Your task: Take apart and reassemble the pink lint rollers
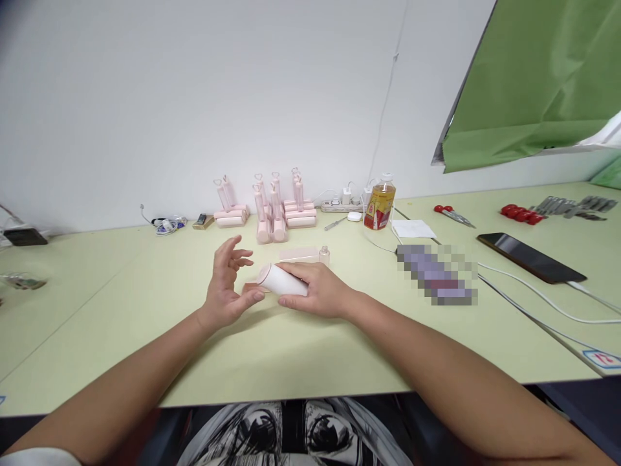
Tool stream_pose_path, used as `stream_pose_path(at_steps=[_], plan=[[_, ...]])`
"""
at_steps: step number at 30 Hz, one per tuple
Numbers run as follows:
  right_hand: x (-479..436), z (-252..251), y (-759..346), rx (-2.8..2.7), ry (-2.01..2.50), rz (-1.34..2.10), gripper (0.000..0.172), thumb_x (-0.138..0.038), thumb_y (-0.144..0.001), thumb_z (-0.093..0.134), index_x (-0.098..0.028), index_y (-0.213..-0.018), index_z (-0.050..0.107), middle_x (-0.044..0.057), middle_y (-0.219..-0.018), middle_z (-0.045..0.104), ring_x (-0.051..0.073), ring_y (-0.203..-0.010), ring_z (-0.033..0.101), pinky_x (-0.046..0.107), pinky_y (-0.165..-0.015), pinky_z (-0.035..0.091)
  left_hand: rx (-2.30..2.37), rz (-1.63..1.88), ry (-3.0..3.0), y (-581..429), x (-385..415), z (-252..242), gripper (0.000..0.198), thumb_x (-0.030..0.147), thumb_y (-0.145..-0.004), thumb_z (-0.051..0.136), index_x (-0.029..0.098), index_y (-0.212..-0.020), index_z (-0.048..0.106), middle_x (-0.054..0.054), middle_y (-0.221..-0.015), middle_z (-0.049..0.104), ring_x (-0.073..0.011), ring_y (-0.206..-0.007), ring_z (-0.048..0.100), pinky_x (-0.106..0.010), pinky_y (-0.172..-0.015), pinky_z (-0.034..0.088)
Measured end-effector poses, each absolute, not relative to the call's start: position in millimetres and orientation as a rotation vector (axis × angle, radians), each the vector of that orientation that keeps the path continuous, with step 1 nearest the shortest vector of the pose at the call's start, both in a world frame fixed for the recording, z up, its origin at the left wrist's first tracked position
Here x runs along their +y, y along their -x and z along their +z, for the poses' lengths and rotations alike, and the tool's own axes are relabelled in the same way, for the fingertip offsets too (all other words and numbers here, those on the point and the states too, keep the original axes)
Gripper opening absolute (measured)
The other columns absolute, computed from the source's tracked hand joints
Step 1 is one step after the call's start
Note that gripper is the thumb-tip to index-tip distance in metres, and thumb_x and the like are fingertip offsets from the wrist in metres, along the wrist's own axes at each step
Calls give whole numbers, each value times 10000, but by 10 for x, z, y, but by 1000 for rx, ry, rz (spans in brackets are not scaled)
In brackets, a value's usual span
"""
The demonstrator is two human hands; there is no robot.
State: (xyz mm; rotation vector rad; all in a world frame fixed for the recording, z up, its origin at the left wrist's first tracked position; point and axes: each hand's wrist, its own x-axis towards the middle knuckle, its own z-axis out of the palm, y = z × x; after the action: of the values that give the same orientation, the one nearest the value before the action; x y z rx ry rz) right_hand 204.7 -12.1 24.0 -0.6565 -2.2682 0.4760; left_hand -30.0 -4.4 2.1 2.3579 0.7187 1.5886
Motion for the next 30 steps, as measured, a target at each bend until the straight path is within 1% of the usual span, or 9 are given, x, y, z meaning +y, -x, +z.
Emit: stream_pose_path(at_steps=[2, 4, 9, 12, 15, 19, 23, 27, 30], plan=[[-126, 249, -2048, -2260, 675, 486, 554, -426, -834, 665, -198, -1327, 561, 103, -1223, 676, 257, -1041, 657, 347, -871, 516, 713, 1594, -2350, 296, -53, 24, 1040, 465, -756, 740, 379, -1530, 50, -150, -1585, 125, -282, -1233, 469, -446, -954, 494], [-126, 243, -2052, -2240, 693, 490, 547, -421, -833, 667, -193, -1319, 565, 102, -1213, 680, 254, -1032, 659, 344, -867, 517, 671, 1560, -2363, 296, -65, 32, 1083, 434, -761, 747, 389, -1532, -12, -135, -1612, 91, -301, -1297, 436, -474, -995, 476], [-119, 203, -2055, -2184, 670, 462, 539, -401, -834, 666, -200, -1323, 561, 106, -1258, 658, 263, -1066, 647, 355, -892, 510, 535, 1138, -2518, 297, -103, 65, 752, 364, -851, 661, 361, -1503, 288, -84, -1562, 323, -304, -1392, 378, -406, -950, 537], [-124, 198, -2043, -2159, 673, 495, 533, -397, -834, 668, -204, -1320, 560, 101, -1247, 658, 255, -1054, 645, 344, -880, 510, 557, 1152, -2591, 298, -114, 85, 803, 390, -850, 655, 334, -1527, 226, -100, -1588, 255, -316, -1424, 317, -468, -1058, 443], [-132, 194, -2037, -2091, 724, 533, 566, -400, -823, 673, -209, -1338, 538, 102, -1198, 661, 242, -990, 648, 341, -830, 514, 640, 1162, -2607, 323, -79, 95, 800, 434, -884, 592, 285, -1543, 165, -136, -1512, 389, -295, -1354, 415, -489, -1085, 394], [-122, 165, -2048, -1964, 838, 608, 764, -378, -812, 674, -226, -1482, 341, 61, -964, 665, 182, -751, 625, 306, -669, 505, 927, 1248, -2525, 417, 52, 86, 486, 406, -971, 423, 243, -1430, 425, -115, -1363, 558, -251, -1283, 481, -454, -1078, 382], [-107, 151, -2053, -1926, 837, 660, 794, -345, -841, 634, -270, -1521, 231, 47, -983, 617, 161, -751, 607, 289, -664, 500, 1172, 978, -2489, 525, 194, 61, 575, 514, -960, 383, 224, -1457, 396, -111, -1448, 488, -274, -1345, 415, -464, -1112, 316], [-103, 159, -2054, -1962, 834, 641, 705, -366, -857, 616, -266, -1487, 317, 54, -1006, 599, 152, -735, 589, 282, -651, 499, 1204, 529, -2504, 580, 263, 37, 610, 587, -943, 341, 264, -1454, 425, -58, -1511, 426, -330, -1451, 232, -513, -1167, 158], [-98, 157, -2059, -1985, 841, 612, 662, -376, -854, 622, -252, -1456, 375, 62, -1007, 610, 154, -727, 580, 287, -647, 497, 1191, 393, -2440, 591, 284, 29, 593, 588, -956, 283, 293, -1445, 440, -42, -1461, 494, -332, -1445, 261, -549, -1164, 115]])
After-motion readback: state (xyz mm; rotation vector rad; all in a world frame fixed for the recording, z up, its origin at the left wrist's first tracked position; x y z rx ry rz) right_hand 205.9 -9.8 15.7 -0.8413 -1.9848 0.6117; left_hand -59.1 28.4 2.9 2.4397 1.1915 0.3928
